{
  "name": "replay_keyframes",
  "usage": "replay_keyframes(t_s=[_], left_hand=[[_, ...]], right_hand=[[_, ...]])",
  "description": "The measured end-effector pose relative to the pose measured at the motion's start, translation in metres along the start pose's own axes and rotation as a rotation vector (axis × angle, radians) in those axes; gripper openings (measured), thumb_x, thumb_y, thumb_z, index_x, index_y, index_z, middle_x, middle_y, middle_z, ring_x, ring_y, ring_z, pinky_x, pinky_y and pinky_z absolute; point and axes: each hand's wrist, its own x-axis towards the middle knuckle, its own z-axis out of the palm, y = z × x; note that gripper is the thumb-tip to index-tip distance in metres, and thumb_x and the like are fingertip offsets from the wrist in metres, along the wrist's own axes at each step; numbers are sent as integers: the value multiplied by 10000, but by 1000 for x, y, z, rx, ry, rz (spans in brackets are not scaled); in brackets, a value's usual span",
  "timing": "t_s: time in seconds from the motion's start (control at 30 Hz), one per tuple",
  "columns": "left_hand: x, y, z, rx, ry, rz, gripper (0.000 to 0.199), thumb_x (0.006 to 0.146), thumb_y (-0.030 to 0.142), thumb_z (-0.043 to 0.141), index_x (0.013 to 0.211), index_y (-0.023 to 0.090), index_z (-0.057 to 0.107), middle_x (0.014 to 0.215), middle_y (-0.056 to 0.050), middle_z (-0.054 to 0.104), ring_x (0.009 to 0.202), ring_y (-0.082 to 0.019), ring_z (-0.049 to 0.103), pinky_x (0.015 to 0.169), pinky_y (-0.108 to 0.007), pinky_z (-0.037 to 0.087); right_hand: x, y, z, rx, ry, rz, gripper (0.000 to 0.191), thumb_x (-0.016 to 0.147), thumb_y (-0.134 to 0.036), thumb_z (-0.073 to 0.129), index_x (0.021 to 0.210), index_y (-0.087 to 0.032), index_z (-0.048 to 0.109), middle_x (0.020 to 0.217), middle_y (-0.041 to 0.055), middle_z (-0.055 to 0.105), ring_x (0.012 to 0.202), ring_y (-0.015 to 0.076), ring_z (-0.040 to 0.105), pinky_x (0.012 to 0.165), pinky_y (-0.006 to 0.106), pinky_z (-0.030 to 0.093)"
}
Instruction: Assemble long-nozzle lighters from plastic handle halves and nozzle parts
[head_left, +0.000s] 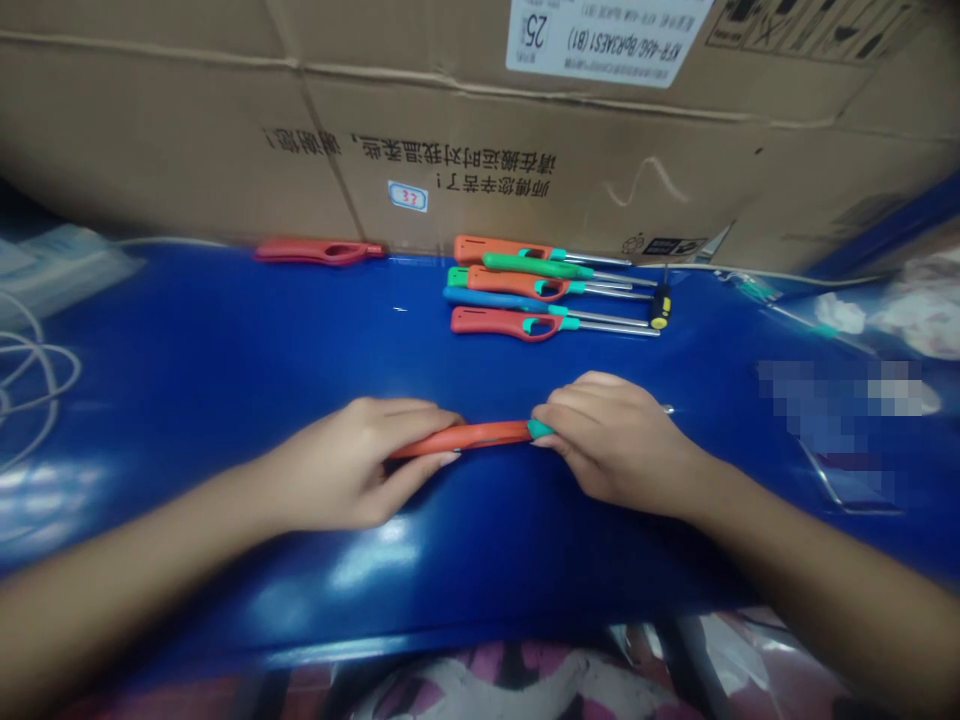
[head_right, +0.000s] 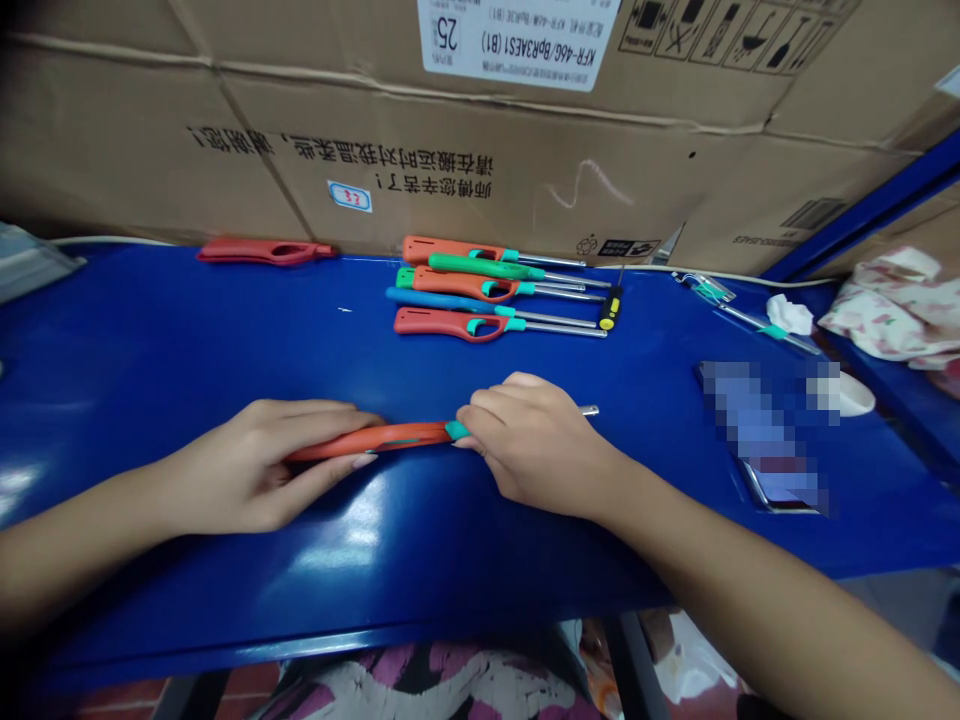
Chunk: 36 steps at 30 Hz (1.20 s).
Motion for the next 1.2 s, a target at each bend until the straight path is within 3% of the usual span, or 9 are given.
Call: replay_keyframes(t_s=[0.17, 0.33, 0.53, 0.7, 0.9, 1.07, 1.2], left_hand=[[3, 1, 0, -106, -55, -97, 191, 1020, 262, 513, 1052, 161, 672, 772, -25, 669, 660, -138, 615, 617, -244, 469], [1, -1, 3, -27, -62, -69, 214, 1024, 256, 494, 1084, 152, 671, 881, -55, 698, 754, -159, 654, 682, -263, 495], [3, 2, -1, 113, 1, -201, 338, 1010, 369, 550, 1289, 190, 619, 1090, -67, 690, 931, -191, 669, 793, -282, 512], [5, -1, -6, 92, 72, -247, 359, 998, 409, 566, 1261, 174, 639, 1098, -72, 682, 962, -187, 654, 824, -276, 505], [4, -15, -5, 41, 169, -251, 224, 957, 297, 602, 1105, 172, 714, 1003, -50, 727, 855, -164, 667, 767, -269, 494], [6, -13, -7, -8, 94, -290, 281, 975, 408, 595, 1112, 193, 712, 984, -50, 730, 839, -173, 669, 736, -272, 490], [6, -10, -8, 17, -2, -371, 384, 1026, 511, 466, 968, 183, 657, 872, -33, 685, 744, -166, 629, 654, -267, 441]], right_hand=[[-2, -3, 1, -1, 16, 14, 257, 998, -224, 488, 922, -115, 708, 815, 94, 704, 705, 207, 588, 698, 348, 416], [-2, -4, 5, 1, -12, 36, 234, 996, -222, 491, 921, -132, 694, 841, 90, 712, 731, 212, 612, 701, 351, 429], [0, 0, 4, 220, -84, 301, 104, 998, -236, 513, 1007, -192, 607, 937, 48, 659, 845, 181, 618, 728, 296, 470], [-1, 11, 1, 234, -52, 378, 25, 962, -219, 568, 985, -213, 576, 925, 36, 621, 778, 169, 581, 656, 279, 452], [-1, 22, 3, 254, -132, 283, 139, 1029, -280, 476, 1073, -207, 587, 1014, 61, 639, 896, 193, 622, 771, 321, 502], [-1, 24, 0, 222, -110, 272, 136, 1023, -263, 487, 1084, -208, 594, 1015, 56, 654, 899, 194, 641, 756, 319, 514], [-3, 26, -3, 181, -41, 222, 118, 998, -231, 532, 1086, -197, 603, 1011, 59, 676, 892, 189, 657, 733, 299, 520]])
